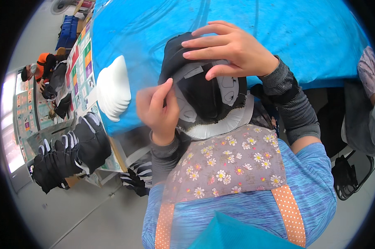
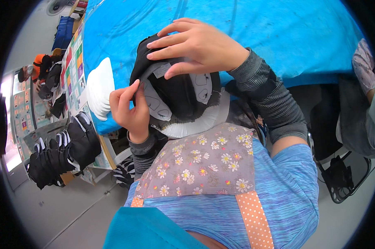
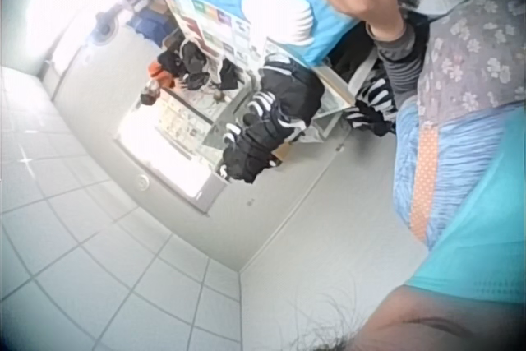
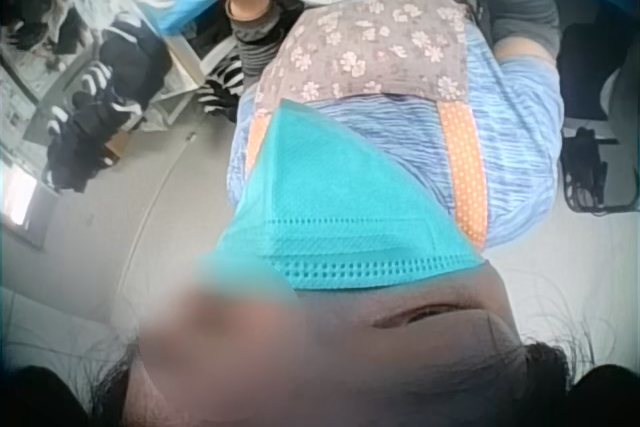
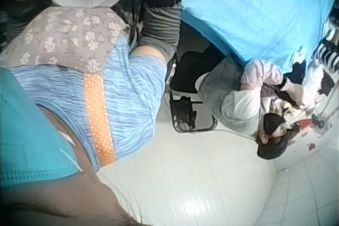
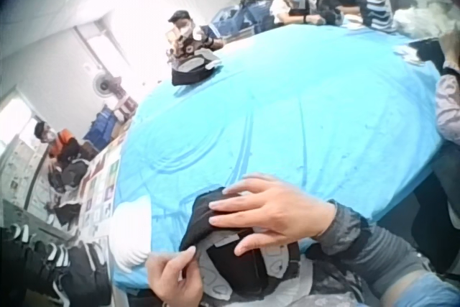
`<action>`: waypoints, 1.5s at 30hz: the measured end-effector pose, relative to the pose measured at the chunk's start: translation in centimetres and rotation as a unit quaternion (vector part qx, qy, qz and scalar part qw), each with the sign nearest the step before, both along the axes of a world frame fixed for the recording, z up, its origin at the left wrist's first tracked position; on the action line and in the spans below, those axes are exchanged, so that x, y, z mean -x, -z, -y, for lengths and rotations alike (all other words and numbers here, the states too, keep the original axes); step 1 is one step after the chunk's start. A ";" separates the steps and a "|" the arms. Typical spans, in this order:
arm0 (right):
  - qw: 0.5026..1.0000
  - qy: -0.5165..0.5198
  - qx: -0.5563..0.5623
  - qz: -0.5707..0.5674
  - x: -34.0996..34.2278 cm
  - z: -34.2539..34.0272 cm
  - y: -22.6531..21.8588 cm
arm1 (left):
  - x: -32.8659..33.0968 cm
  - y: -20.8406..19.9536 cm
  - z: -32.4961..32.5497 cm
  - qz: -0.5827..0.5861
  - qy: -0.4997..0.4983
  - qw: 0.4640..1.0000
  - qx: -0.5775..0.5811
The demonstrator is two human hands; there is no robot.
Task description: The person fits a white lining piece into a black shoe upper component by hand and aligns the edges. Then they place the assembled part on a stack and pick up another lining piece.
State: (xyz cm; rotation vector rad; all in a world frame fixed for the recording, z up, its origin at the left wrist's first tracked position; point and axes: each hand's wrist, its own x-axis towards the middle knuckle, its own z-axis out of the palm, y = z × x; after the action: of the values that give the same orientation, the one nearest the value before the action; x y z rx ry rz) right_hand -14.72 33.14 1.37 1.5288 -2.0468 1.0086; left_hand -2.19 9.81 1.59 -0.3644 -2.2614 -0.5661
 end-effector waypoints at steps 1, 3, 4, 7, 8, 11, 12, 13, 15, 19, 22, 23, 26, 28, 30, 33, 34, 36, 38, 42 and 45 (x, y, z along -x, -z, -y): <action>1.000 -0.001 -0.010 -0.018 0.1 -0.2 0.0 | -0.1 0.2 0.1 0.004 0.002 1.000 -0.003; 0.999 -0.005 -0.022 -0.035 0.3 -0.9 0.4 | -0.1 0.3 0.3 -0.005 0.002 1.000 0.002; 0.999 -0.001 -0.029 -0.039 0.3 -1.3 0.6 | -0.1 0.3 0.4 -0.015 0.004 1.000 0.007; 0.998 0.001 -0.045 -0.042 0.5 -1.6 0.7 | -0.2 0.7 0.5 0.005 0.003 0.999 -0.033; 0.998 0.000 -0.055 -0.038 0.5 -1.7 0.6 | -0.2 0.8 0.6 0.006 0.003 0.999 -0.034; 0.996 -0.008 -0.086 -0.029 0.3 -0.6 0.1 | 0.1 0.8 0.7 0.023 0.004 0.999 -0.037; 0.996 -0.005 -0.087 -0.028 0.2 -0.1 0.1 | 0.3 0.5 0.4 0.018 0.022 1.000 -0.008; 0.995 -0.014 -0.094 -0.008 0.0 0.6 0.3 | 0.4 0.3 0.2 0.013 0.040 0.999 0.021; 0.994 -0.025 -0.108 0.016 0.2 0.9 0.4 | 0.7 0.4 0.4 0.005 0.041 0.999 0.022; 0.992 -0.024 -0.123 0.024 0.8 -1.4 0.0 | 0.4 1.0 1.3 -0.001 0.027 1.000 0.002; 0.991 0.000 -0.137 0.012 0.9 -2.6 0.2 | 0.1 1.3 1.1 0.010 0.023 0.999 -0.033; 0.991 0.000 -0.133 0.016 0.7 -2.5 0.1 | 0.2 1.3 1.1 0.011 0.026 0.999 -0.034; 0.992 0.003 -0.127 -0.005 0.3 -1.0 -0.4 | 0.6 1.1 1.1 0.003 0.037 0.999 -0.021; 0.991 -0.001 -0.135 -0.014 0.0 -0.2 -0.3 | 0.7 0.7 0.8 0.012 0.040 0.999 0.017; 0.991 -0.001 -0.131 -0.016 0.0 0.3 -0.3 | 0.7 0.8 1.0 0.008 0.039 0.999 0.009; 0.991 0.001 -0.137 -0.006 0.6 -1.7 -0.4 | 0.5 1.1 1.4 0.003 0.031 0.999 -0.006; 0.990 0.008 -0.142 0.001 0.7 -2.2 -0.3 | 0.4 1.1 1.5 0.000 0.032 0.999 -0.015; 0.989 0.013 -0.148 0.004 0.4 -2.4 -0.3 | 0.7 0.9 1.2 -0.002 0.037 0.999 -0.012; 0.990 0.022 -0.136 -0.002 0.3 -1.8 -0.7 | 0.8 0.8 0.9 -0.004 0.048 0.999 -0.010; 0.991 0.024 -0.134 -0.015 -0.1 -0.2 -0.7 | 0.9 0.8 1.0 -0.001 0.042 0.999 0.013; 0.988 0.057 -0.141 0.002 0.2 -1.6 -0.5 | 0.7 1.0 1.7 0.001 0.042 0.999 0.014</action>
State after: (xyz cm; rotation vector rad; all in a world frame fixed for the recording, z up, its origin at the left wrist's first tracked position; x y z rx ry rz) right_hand -14.93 34.70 1.89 1.5201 -2.3293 0.7032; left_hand -2.91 8.12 0.54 -0.4738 -2.2656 -0.5786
